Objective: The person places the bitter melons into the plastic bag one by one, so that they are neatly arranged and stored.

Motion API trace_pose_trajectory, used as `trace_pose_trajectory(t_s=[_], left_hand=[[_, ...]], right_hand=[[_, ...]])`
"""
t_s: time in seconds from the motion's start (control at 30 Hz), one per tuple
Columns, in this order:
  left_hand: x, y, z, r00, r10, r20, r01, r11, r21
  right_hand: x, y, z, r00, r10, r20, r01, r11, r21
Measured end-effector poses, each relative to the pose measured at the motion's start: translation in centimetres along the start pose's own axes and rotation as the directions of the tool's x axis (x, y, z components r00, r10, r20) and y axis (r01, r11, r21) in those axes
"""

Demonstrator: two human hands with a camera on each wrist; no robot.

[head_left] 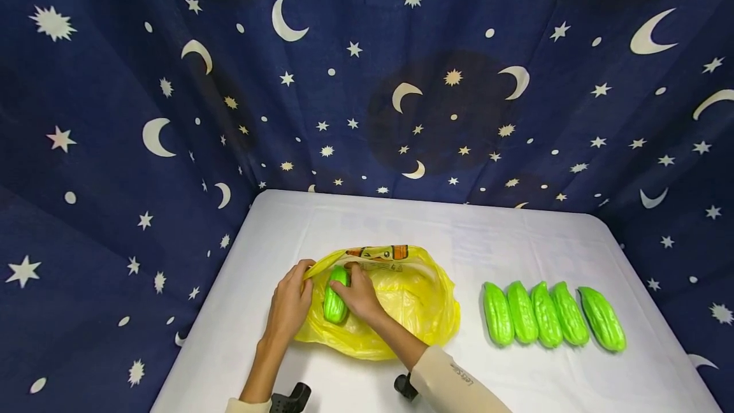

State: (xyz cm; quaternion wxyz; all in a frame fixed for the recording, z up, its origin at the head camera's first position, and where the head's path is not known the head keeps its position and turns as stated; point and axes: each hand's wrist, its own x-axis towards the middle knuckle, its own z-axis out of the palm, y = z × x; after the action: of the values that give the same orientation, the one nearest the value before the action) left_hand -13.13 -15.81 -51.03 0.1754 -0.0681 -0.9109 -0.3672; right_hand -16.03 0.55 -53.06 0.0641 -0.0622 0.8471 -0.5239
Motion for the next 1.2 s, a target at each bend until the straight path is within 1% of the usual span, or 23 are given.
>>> trace_pose_trajectory(t_s=[0.13, 0.23, 0.3, 0.4, 0.5, 0.63, 0.77, 0.9, 1.0, 1.1, 1.2], left_hand=[[-0.1, -0.1, 0.0, 1.000, -0.006, -0.003, 0.006, 1.000, 0.003], [0.0, -0.1, 0.0, 1.000, -0.007, -0.006, 0.007, 1.000, 0.001], [0.0, -0.1, 0.0, 1.000, -0.008, -0.007, 0.008, 1.000, -0.002], [0.0, -0.1, 0.0, 1.000, -0.011, -0.006, 0.011, 1.000, -0.008], [0.0, -0.1, 0.0, 1.000, -0.013, -0.005, 0.013, 1.000, -0.011], [0.0, -0.2, 0.0, 1.000, -0.003, -0.012, 0.002, 1.000, -0.008], [0.1, -0.2, -0.1, 1.000, -0.001, -0.021, 0.001, 1.000, -0.005], [0.0, -0.3, 0.1, 1.000, -0.006, -0.014, 0.006, 1.000, -0.010], [-0.1, -0.4, 0.2, 1.000, 0.003, -0.009, -0.003, 1.000, -0.012], [-0.2, -0.5, 0.2, 1.000, 0.014, -0.008, -0.014, 1.000, -0.014], [-0.2, -0.6, 0.0, 1.000, 0.020, -0.003, -0.020, 1.000, -0.012]], right_hand=[[-0.1, 0.2, -0.2, 1.000, 0.007, 0.000, -0.007, 0.999, 0.036], [-0.4, 0.1, -0.5, 1.000, 0.008, 0.014, -0.009, 0.998, 0.068], [-0.6, -0.2, -0.9, 1.000, 0.012, 0.023, -0.014, 0.998, 0.059], [-1.0, -0.8, -1.8, 0.999, -0.005, 0.043, 0.005, 1.000, 0.019], [-1.3, -1.7, -3.3, 0.996, -0.029, 0.087, 0.032, 0.999, -0.034], [-2.0, -3.0, -5.6, 0.986, -0.051, 0.159, 0.058, 0.997, -0.043], [-2.6, -4.2, -7.9, 0.978, -0.097, 0.185, 0.106, 0.993, -0.043], [-3.4, -5.3, -10.4, 0.975, -0.137, 0.176, 0.148, 0.988, -0.048], [-3.9, -5.9, -12.5, 0.978, -0.149, 0.149, 0.158, 0.986, -0.049], [-4.3, -5.9, -14.8, 0.987, -0.142, 0.075, 0.147, 0.987, -0.063], [-4.7, -5.1, -16.8, 0.993, -0.119, -0.022, 0.117, 0.989, -0.087]])
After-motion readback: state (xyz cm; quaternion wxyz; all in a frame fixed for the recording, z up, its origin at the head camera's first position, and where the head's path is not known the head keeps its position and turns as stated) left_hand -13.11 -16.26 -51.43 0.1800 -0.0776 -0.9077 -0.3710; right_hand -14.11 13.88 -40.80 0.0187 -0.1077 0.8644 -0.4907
